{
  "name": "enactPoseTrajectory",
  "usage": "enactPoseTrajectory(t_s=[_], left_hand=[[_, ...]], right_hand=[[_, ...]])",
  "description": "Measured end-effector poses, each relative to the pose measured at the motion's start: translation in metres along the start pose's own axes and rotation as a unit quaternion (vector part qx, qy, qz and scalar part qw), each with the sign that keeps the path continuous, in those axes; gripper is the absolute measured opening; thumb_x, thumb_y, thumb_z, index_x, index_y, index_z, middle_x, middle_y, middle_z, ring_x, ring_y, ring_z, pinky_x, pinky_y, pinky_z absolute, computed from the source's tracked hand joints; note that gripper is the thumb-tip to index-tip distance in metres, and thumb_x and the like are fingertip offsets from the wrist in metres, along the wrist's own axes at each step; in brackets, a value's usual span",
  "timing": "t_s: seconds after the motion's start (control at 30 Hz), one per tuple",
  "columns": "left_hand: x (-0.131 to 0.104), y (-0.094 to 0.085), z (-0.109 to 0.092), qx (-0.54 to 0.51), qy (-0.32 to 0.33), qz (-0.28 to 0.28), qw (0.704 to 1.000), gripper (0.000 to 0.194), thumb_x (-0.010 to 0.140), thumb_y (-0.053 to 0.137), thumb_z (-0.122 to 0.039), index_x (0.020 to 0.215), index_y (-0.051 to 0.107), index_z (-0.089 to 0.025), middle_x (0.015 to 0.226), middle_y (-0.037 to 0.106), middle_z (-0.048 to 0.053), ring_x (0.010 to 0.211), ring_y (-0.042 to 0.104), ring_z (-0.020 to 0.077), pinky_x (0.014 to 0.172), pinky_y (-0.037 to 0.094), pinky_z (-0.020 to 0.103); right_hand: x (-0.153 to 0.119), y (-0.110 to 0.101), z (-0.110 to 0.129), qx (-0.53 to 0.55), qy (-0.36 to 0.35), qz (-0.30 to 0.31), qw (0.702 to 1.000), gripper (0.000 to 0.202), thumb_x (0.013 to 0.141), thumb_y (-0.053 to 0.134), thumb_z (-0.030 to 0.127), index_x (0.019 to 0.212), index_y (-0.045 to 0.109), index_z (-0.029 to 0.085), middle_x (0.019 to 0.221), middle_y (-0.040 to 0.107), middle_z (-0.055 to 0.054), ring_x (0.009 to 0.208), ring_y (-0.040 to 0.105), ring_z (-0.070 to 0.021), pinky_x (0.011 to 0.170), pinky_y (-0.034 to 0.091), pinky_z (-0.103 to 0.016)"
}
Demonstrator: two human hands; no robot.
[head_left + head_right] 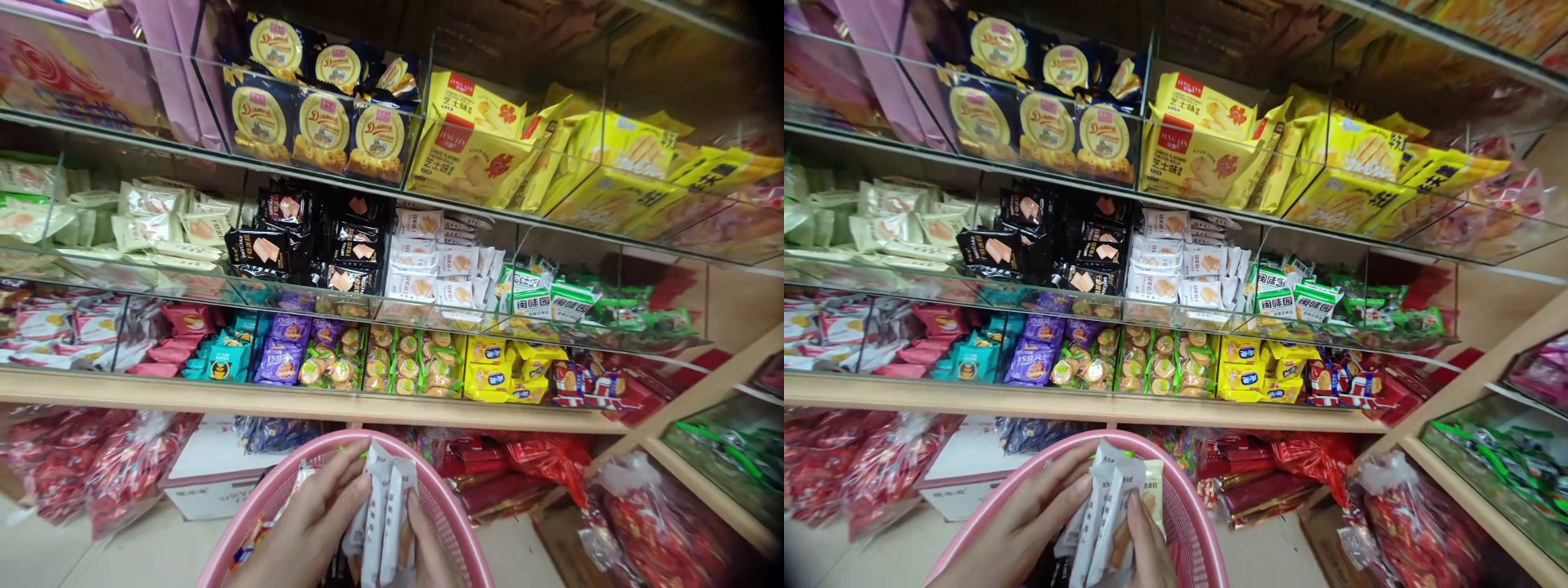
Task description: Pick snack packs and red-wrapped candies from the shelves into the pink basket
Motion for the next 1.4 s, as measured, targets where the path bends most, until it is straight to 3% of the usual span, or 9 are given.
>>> enactPoseTrajectory(t_s=[0.13, 0.33, 0.53, 0.77, 1.17, 1.33, 1.4], left_hand=[[-0.001, -0.005, 0.004, 0.027, -0.008, -0.038, 0.999, 0.064, 0.078, 0.053, -0.055, 0.129, 0.048, -0.017, 0.129, 0.052, 0.008, 0.122, 0.043, 0.0256, 0.097, 0.042, 0.032], [-0.006, 0.0, 0.003, 0.043, 0.029, 0.013, 0.999, 0.045, 0.082, 0.054, -0.041, 0.12, 0.057, -0.018, 0.119, 0.06, 0.007, 0.113, 0.051, 0.0257, 0.094, 0.044, 0.03], [-0.007, -0.004, 0.013, 0.018, 0.01, -0.061, 0.998, 0.043, 0.083, 0.052, -0.044, 0.117, 0.058, -0.019, 0.117, 0.06, 0.006, 0.11, 0.053, 0.0233, 0.093, 0.043, 0.027], [-0.004, 0.001, 0.017, -0.054, 0.011, -0.035, 0.998, 0.052, 0.086, 0.049, -0.043, 0.132, 0.039, -0.021, 0.114, 0.061, 0.006, 0.1, 0.058, 0.0218, 0.082, 0.048, 0.026], [-0.007, 0.006, 0.019, 0.011, 0.034, -0.032, 0.999, 0.041, 0.088, 0.045, -0.042, 0.123, 0.05, -0.022, 0.121, 0.058, 0.003, 0.108, 0.054, 0.0227, 0.077, 0.048, 0.022], [-0.01, 0.002, 0.018, 0.097, 0.041, -0.092, 0.99, 0.043, 0.084, 0.049, -0.044, 0.12, 0.055, -0.019, 0.119, 0.06, 0.006, 0.107, 0.055, 0.0249, 0.079, 0.049, 0.024], [-0.011, 0.003, 0.022, 0.117, 0.032, -0.104, 0.987, 0.047, 0.084, 0.048, -0.045, 0.122, 0.054, -0.018, 0.121, 0.058, 0.007, 0.112, 0.053, 0.0255, 0.086, 0.047, 0.028]], right_hand=[[-0.004, -0.004, -0.006, -0.012, 0.002, -0.009, 1.0, 0.053, 0.049, 0.076, 0.048, 0.1, 0.063, 0.048, 0.093, 0.071, 0.008, 0.103, 0.06, -0.0312, 0.06, 0.056, -0.037], [-0.005, 0.012, -0.007, 0.115, 0.074, -0.016, 0.99, 0.045, 0.059, 0.075, 0.048, 0.095, 0.067, 0.022, 0.088, 0.072, -0.004, 0.084, 0.067, -0.0222, 0.062, 0.055, -0.032], [-0.011, 0.021, 0.002, 0.186, 0.115, 0.016, 0.976, 0.032, 0.066, 0.074, 0.04, 0.088, 0.068, 0.018, 0.084, 0.073, -0.004, 0.076, 0.067, -0.0172, 0.066, 0.054, -0.029], [-0.012, 0.023, 0.005, 0.188, 0.097, 0.025, 0.977, 0.031, 0.069, 0.07, 0.043, 0.094, 0.067, 0.023, 0.088, 0.073, -0.002, 0.087, 0.066, -0.017, 0.075, 0.054, -0.033], [-0.005, 0.017, -0.008, 0.215, 0.058, -0.035, 0.974, 0.035, 0.063, 0.074, 0.047, 0.088, 0.069, 0.022, 0.094, 0.072, -0.002, 0.086, 0.065, -0.0167, 0.072, 0.05, -0.028], [-0.005, 0.021, -0.006, 0.18, 0.029, -0.033, 0.983, 0.041, 0.062, 0.075, 0.044, 0.096, 0.068, 0.022, 0.097, 0.071, -0.002, 0.089, 0.064, -0.018, 0.073, 0.049, -0.028], [-0.004, 0.022, -0.007, 0.166, 0.011, -0.042, 0.985, 0.044, 0.063, 0.073, 0.047, 0.098, 0.067, 0.021, 0.097, 0.071, -0.003, 0.089, 0.064, -0.0183, 0.073, 0.049, -0.028]])
Point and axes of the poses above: each hand's wrist, its own x-axis towards the middle knuckle, its own y-axis out of the palm, z = x × y, the point moved 3 cm from there along x, towards the middle knuckle
